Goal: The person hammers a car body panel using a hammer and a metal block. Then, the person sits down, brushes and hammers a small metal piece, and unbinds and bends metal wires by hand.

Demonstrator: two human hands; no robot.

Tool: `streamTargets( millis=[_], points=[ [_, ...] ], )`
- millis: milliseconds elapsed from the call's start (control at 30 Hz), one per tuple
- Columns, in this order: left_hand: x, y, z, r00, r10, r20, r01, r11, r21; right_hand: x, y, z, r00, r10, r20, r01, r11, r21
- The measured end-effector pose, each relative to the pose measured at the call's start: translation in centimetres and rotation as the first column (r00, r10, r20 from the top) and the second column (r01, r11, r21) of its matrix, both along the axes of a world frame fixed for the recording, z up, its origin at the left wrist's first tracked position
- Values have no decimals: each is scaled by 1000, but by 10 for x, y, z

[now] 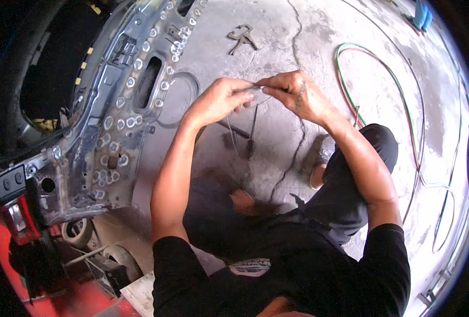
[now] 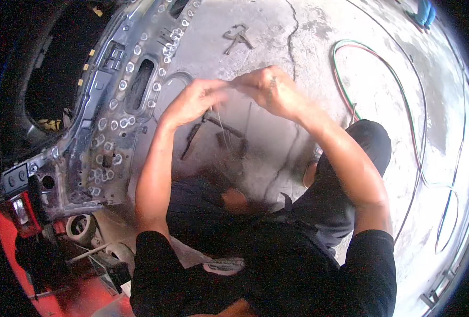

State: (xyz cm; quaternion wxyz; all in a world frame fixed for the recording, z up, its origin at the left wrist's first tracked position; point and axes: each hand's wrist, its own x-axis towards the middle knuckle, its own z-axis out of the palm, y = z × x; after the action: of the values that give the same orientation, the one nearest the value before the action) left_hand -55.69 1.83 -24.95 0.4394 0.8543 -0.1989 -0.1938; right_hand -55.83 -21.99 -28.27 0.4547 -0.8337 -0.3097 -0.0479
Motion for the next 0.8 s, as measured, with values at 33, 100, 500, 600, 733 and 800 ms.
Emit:
streamTargets(
  millis=[33,100,500,600,733,800],
  points=[
    [0,5,0,986,51,156,-51,999,-8,1,0,1,1000,-24,-3,24,1000,8],
    [-3,21,-1,903,283,322,-248,958,-147,-1,-5,13,989,-112,-95,119,991,63],
    [-17,-1,-51,894,239,-379,-408,88,-909,-11,-1,8,973,-197,-119,214,963,163],
    [-12,-10,-47,896,260,-359,-389,70,-919,-18,2,7,972,-166,-168,191,971,143],
    [-1,-17,-57,925,162,-343,-327,-120,-938,-26,5,1,969,-114,-218,143,982,122],
    [4,-24,-60,919,169,-355,-320,-203,-925,-31,5,7,949,-75,-307,114,987,112]
  ],
)
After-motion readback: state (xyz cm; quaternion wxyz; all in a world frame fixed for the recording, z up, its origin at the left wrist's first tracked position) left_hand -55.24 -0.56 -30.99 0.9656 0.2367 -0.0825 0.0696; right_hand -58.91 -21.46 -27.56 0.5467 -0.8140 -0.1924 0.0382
